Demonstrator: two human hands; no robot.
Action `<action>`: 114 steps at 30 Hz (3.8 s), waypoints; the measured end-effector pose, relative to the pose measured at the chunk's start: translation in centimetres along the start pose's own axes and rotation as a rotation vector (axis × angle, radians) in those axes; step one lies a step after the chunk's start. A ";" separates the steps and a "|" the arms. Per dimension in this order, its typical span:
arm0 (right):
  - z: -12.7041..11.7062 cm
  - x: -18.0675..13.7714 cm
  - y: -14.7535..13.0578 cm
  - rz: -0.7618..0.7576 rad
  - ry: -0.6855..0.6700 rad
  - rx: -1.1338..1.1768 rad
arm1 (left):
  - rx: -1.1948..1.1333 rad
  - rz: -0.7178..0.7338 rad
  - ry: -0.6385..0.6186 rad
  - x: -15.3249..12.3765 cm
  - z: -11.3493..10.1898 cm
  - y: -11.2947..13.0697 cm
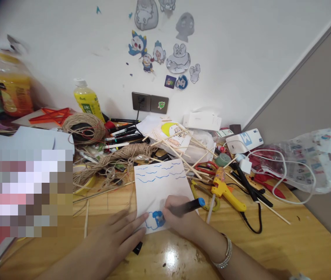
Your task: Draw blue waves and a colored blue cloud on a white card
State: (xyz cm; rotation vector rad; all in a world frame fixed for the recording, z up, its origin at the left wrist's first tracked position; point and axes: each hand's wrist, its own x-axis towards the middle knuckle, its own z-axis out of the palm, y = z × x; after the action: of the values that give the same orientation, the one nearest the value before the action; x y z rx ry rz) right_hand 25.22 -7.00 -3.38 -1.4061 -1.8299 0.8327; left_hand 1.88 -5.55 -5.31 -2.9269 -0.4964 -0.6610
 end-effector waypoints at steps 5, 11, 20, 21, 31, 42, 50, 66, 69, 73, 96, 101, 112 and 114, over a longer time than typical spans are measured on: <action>0.0 0.0 0.0 0.003 -0.014 0.032 | 0.004 0.008 -0.013 0.1 -0.2 0.0; -0.1 0.0 -0.1 0.015 -0.007 0.020 | 0.006 0.010 -0.058 -0.3 0.3 0.0; 0.0 -0.1 0.2 0.041 -0.005 0.030 | 0.006 0.009 -0.048 -0.3 0.1 0.0; 0.0 -0.1 0.2 0.042 -0.003 0.029 | 0.006 0.008 -0.029 -0.3 0.1 0.0; 0.0 0.1 0.0 0.037 0.000 0.047 | 0.009 0.010 -0.076 -0.2 0.1 0.0; 0.0 0.1 -0.2 0.049 0.009 0.069 | 0.023 0.011 -0.035 -0.1 0.1 0.0; 0.0 0.1 0.0 0.057 0.005 0.080 | 0.015 0.016 -0.007 -0.2 0.1 0.0; 0.1 0.0 0.1 -0.001 0.020 0.005 | 0.012 0.002 -0.101 -0.6 1.0 0.1; 0.1 0.0 0.1 -0.036 0.023 -0.041 | 0.011 -0.004 -0.062 -0.4 0.8 0.0; 0.1 -0.1 0.1 -0.038 0.004 -0.057 | 0.009 -0.003 -0.025 -0.5 0.7 0.1; 0.0 0.0 -0.1 -0.064 0.022 -0.069 | -0.018 -0.008 -0.146 -0.2 0.1 0.0; 0.1 0.0 0.0 -0.037 0.019 -0.077 | -0.019 -0.003 -0.179 -0.5 0.7 0.0; 0.1 -0.1 0.3 -0.032 0.009 -0.055 | -0.008 -0.006 -0.144 -0.1 0.0 0.1; 0.1 0.0 0.2 -0.030 0.010 -0.053 | -0.004 -0.002 -0.128 -0.1 -0.1 0.1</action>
State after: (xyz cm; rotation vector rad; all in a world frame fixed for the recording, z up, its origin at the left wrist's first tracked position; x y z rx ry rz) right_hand 25.26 -7.01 -3.58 -1.4091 -1.8734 0.7657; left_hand 1.75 -5.68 -5.24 -2.9861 -0.5107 -0.4776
